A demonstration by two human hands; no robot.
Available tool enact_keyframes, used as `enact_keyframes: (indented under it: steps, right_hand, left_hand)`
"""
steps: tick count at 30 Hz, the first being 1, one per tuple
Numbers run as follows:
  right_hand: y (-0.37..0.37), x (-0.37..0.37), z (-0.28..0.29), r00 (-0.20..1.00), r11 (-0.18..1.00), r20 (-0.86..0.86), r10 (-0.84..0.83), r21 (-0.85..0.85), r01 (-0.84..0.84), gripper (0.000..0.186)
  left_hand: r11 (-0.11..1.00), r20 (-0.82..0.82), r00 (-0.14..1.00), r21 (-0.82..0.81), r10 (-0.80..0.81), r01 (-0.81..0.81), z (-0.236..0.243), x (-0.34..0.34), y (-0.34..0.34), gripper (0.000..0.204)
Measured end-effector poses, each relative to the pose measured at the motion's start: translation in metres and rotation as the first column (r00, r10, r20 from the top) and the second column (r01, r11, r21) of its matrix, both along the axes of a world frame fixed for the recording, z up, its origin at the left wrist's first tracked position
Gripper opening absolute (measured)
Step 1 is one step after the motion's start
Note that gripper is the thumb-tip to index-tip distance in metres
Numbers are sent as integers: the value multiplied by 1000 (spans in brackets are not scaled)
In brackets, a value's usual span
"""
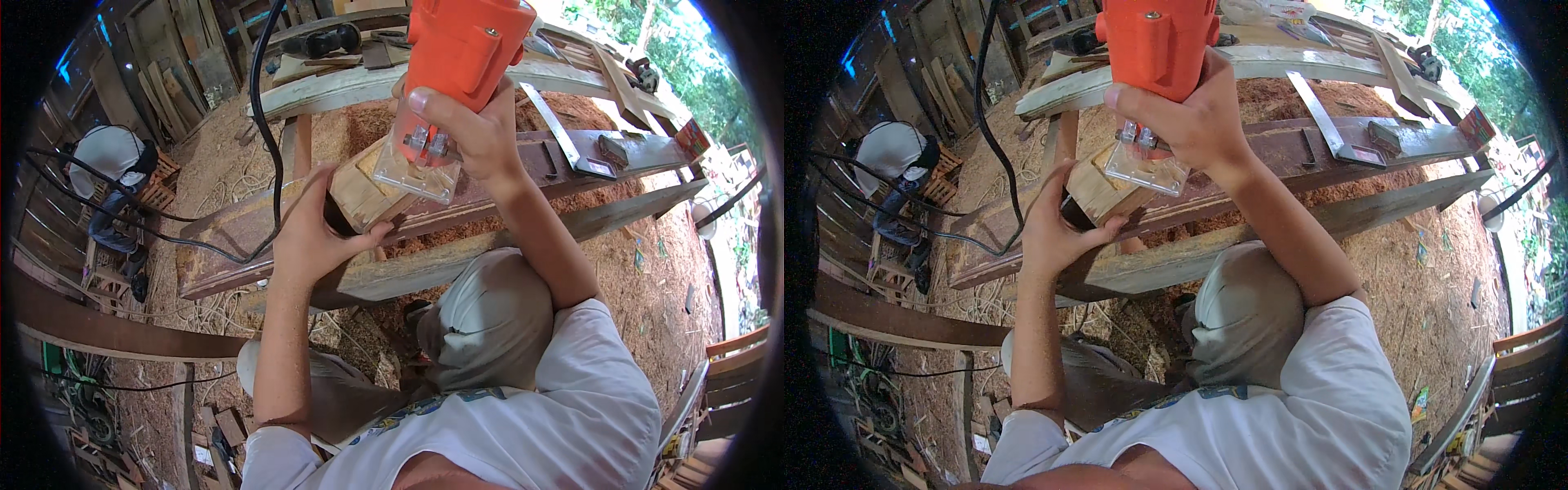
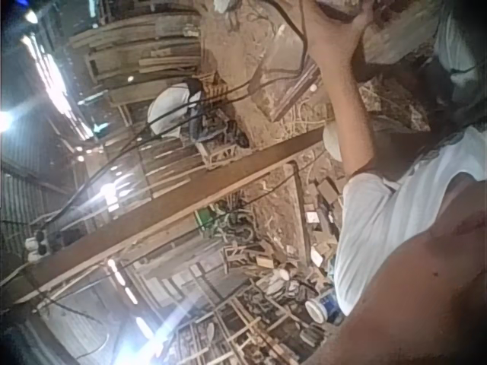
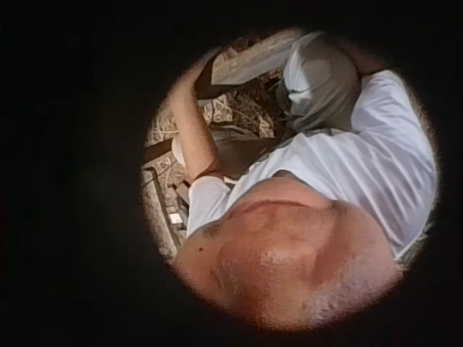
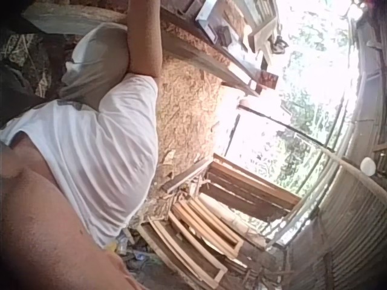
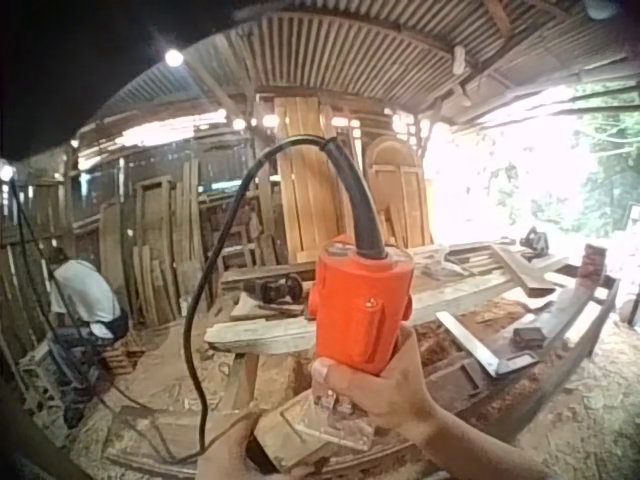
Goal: The person uses an electric wood router to shape the edge of a piece of wood, holding the base of the router firmly against the wood while moving it along the workpiece.
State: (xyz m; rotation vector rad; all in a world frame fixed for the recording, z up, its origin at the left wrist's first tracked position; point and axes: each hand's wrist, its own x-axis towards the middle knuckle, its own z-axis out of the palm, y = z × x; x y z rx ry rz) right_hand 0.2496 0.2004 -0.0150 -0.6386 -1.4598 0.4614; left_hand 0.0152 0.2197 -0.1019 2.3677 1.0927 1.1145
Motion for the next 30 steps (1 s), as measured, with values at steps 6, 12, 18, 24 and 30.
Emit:
enact_keyframes:
  steps: [6, 12, 18, 24, 30]
  right_hand:
    - [1, 4, -3, 1000, 999, 1, -24, -45, 24, 35]
    - [0, 3, -2, 999, 999, 12, -31, 14, 30, 36]
    - [-4, -4, 2, 1000, 999, 0, -14, 28, 14, 29]
    - [-6, -4, -1, 1000, 998, 7, -4, -67, 4, 35]
    - [-8, -12, 2, 999, 1000, -35, 22, -15, -22, 34]
  left_hand:
    - [1000, -9, 1000, -9, 11, -11, 0, 1, -1, 105]
    - [1000, -4, 1000, -15, 6, -6, -2, 0, 0, 104]
    - [1000, 14, 1000, -27, -6, 7, -3, 0, 1, 103]
    - [1000, 24, 1000, -5, -15, 16, -3, 1, 2, 102]
    - [1000, 20, 1000, 27, -13, 13, -7, 1, 3, 102]
